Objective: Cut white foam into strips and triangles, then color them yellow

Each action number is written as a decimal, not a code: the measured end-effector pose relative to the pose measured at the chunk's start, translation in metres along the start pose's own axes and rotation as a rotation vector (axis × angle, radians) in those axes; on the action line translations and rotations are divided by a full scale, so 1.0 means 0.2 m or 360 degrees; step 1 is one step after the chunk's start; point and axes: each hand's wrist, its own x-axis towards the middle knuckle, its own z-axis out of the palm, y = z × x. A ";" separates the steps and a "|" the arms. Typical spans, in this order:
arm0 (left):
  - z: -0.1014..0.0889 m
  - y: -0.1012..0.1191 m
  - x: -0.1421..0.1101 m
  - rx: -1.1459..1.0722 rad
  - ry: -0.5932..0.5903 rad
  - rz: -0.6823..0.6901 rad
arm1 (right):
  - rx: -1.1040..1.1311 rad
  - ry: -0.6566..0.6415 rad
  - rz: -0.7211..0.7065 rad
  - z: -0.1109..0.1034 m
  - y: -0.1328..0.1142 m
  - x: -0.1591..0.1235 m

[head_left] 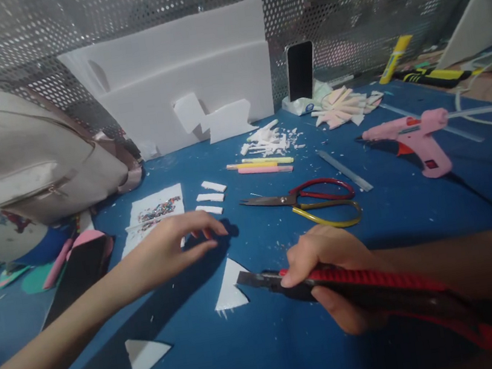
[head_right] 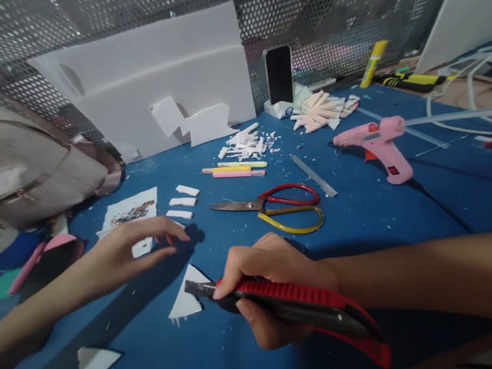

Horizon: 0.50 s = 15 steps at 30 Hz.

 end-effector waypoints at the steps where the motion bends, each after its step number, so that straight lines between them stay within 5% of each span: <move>1: 0.01 0.01 -0.04 -0.0089 -0.0091 -0.0012 | -0.0040 -0.0013 0.0006 0.00 -0.01 0.00; 8: 0.10 0.07 -0.10 -0.0358 -0.0332 -0.0103 | -0.0226 0.0069 0.0056 -0.01 -0.04 0.01; 15: 0.03 0.04 -0.08 -0.0631 -0.0380 -0.0315 | -0.0234 0.0065 0.0022 -0.01 -0.04 0.04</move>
